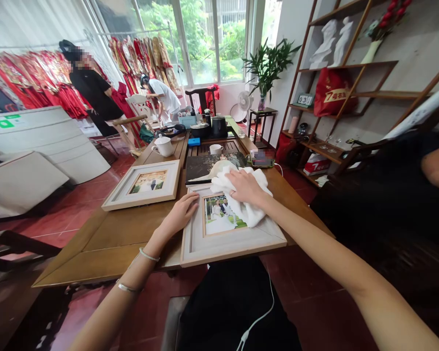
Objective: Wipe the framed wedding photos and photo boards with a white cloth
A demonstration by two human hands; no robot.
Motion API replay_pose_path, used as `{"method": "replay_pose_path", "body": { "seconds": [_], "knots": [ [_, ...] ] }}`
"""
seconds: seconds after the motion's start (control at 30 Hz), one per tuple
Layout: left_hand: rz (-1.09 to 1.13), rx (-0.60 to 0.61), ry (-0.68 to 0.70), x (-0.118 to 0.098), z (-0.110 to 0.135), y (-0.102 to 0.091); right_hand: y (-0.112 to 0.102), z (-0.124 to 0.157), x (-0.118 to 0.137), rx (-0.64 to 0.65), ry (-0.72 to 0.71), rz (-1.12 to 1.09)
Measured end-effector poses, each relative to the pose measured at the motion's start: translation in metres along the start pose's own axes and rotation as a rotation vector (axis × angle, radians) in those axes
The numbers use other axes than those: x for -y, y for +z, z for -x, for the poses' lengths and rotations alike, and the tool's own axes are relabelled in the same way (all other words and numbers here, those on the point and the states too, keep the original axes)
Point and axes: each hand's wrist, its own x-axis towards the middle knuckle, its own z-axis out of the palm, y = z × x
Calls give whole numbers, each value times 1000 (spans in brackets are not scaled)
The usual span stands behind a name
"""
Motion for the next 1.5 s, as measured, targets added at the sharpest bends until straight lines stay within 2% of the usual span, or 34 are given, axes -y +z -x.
{"method": "replay_pose_path", "body": {
  "seconds": [0.1,0.23,0.37,0.5,0.63,0.77,0.9,1.07,1.27,1.4,1.5],
  "knots": [
    [10,-30,-10,1,0,2,7,-1,14,6,-88,-139],
    [38,-51,3,2,0,4,3,18,40,67,-223,-376],
    [59,-59,-14,5,0,5,-17,47,56,179,-336,-554],
    [50,-75,-42,6,0,6,-42,72,51,250,-406,-621],
    [45,-51,-39,5,0,5,-54,87,31,268,-366,-520],
    [52,-33,-40,3,0,3,-48,87,8,127,-235,-310],
    [69,-28,-32,4,0,2,-34,68,-14,12,-143,-113],
    [87,-12,-21,4,0,-1,-18,32,-37,7,-30,10],
    [78,-14,-41,2,0,0,-9,9,-44,-18,-5,34],
    [40,-60,-68,0,-2,5,-13,16,-42,33,-24,27],
    [35,-87,-74,-2,-3,7,-18,31,-38,63,-68,1]
  ]
}}
